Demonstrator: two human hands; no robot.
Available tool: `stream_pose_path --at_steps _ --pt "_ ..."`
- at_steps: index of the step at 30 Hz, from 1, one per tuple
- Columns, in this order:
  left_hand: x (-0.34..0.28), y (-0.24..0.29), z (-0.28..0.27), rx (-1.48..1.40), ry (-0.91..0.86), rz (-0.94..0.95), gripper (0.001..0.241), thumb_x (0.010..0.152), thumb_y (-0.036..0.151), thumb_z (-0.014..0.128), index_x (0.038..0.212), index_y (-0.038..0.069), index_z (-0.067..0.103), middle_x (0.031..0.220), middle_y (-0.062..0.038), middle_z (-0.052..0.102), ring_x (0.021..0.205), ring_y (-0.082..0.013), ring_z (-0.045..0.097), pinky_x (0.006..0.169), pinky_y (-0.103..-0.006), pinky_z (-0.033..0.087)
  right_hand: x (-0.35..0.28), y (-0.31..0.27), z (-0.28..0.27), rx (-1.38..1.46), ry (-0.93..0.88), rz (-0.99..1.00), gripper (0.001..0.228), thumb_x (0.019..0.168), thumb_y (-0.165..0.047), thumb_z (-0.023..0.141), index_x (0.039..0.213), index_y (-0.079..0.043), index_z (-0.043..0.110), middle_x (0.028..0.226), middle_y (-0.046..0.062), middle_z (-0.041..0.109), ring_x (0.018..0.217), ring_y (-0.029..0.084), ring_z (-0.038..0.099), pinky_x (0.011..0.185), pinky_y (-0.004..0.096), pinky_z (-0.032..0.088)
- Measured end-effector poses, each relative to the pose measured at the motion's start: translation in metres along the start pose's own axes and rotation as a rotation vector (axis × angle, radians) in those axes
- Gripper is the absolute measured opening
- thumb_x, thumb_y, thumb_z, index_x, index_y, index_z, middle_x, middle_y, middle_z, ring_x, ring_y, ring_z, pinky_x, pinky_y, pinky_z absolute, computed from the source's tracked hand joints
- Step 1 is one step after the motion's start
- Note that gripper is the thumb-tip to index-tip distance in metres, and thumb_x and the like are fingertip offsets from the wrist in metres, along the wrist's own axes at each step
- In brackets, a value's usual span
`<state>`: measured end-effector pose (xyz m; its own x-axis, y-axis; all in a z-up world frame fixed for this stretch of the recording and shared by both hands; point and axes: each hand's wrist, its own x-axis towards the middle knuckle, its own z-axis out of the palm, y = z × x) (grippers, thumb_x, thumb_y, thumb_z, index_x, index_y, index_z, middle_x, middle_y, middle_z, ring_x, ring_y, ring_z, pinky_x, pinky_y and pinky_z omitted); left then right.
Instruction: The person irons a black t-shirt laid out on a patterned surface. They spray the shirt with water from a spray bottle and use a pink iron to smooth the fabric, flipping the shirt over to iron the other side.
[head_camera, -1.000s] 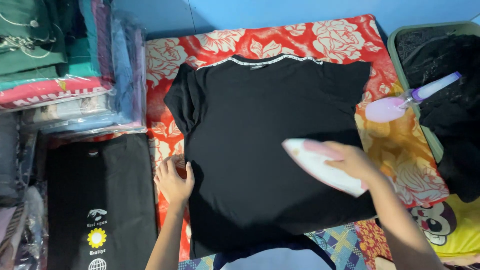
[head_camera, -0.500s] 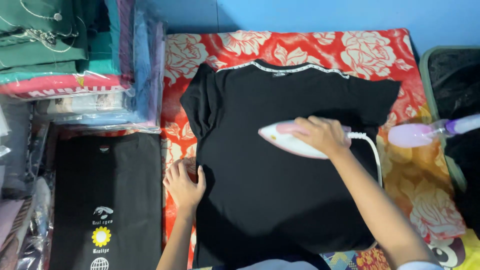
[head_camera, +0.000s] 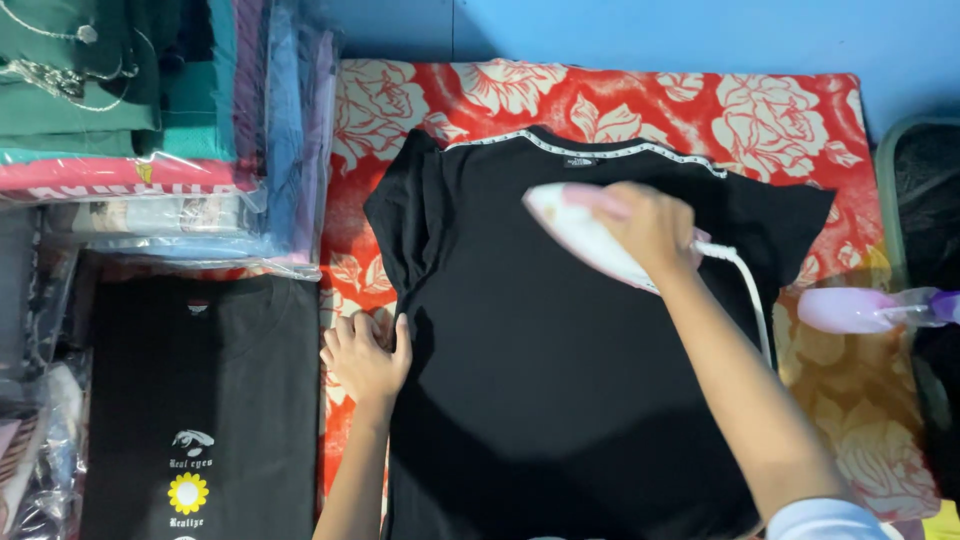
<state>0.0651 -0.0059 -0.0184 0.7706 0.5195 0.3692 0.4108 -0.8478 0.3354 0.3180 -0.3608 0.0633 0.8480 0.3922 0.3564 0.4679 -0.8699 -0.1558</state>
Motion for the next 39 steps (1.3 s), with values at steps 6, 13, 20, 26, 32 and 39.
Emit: stream_pose_path --at_steps 6,13,20,26,32,39 --pt "0.003 0.000 0.001 -0.014 0.031 -0.017 0.047 0.083 0.058 0.074 0.071 0.019 0.050 0.081 -0.003 0.050 0.081 -0.0293 0.055 0.077 -0.0407 0.045 -0.009 0.007 0.000 -0.047 0.132 -0.219 0.033 0.081 -0.057 0.082 0.101 -0.031 0.075 0.083 -0.002 0.072 0.079 0.023 0.074 0.065 0.037 0.058" --pt "0.007 0.005 -0.006 -0.043 0.062 -0.002 0.043 0.083 0.051 0.076 0.070 0.019 0.051 0.079 -0.004 0.051 0.080 -0.0303 0.058 0.072 -0.0402 0.047 0.004 0.036 0.021 -0.350 0.328 -0.133 0.038 0.091 -0.069 0.080 0.094 -0.033 0.071 0.069 -0.009 0.061 0.059 0.016 0.067 0.054 0.029 0.053" --pt "0.006 0.006 -0.007 -0.045 0.067 -0.005 0.043 0.085 0.050 0.076 0.070 0.018 0.051 0.078 -0.004 0.051 0.081 -0.0307 0.059 0.072 -0.0399 0.046 0.000 0.012 0.004 -0.123 0.191 -0.370 0.037 0.086 -0.065 0.076 0.095 -0.030 0.070 0.072 -0.004 0.061 0.066 0.020 0.068 0.059 0.031 0.054" --pt "0.006 0.005 -0.006 -0.033 0.079 0.002 0.043 0.085 0.051 0.075 0.070 0.020 0.050 0.078 -0.003 0.050 0.079 -0.0297 0.059 0.070 -0.0396 0.046 0.014 -0.002 0.021 -0.355 0.187 -0.085 0.044 0.090 -0.071 0.071 0.089 -0.028 0.064 0.068 -0.003 0.062 0.052 0.025 0.066 0.046 0.040 0.049" --pt "0.006 0.007 -0.006 -0.029 0.086 0.003 0.044 0.086 0.052 0.074 0.070 0.019 0.050 0.077 -0.003 0.049 0.079 -0.0302 0.058 0.068 -0.0403 0.046 0.026 -0.037 0.034 -0.219 0.177 -0.130 0.046 0.093 -0.069 0.070 0.093 -0.023 0.064 0.071 0.001 0.063 0.059 0.029 0.069 0.048 0.044 0.050" --pt "0.006 0.007 -0.005 -0.034 0.075 -0.010 0.044 0.085 0.052 0.075 0.069 0.018 0.050 0.078 -0.004 0.050 0.078 -0.0312 0.057 0.069 -0.0413 0.046 0.040 -0.086 0.036 -0.132 0.126 -0.129 0.046 0.091 -0.064 0.070 0.091 -0.019 0.063 0.071 0.005 0.064 0.058 0.033 0.071 0.052 0.045 0.055"
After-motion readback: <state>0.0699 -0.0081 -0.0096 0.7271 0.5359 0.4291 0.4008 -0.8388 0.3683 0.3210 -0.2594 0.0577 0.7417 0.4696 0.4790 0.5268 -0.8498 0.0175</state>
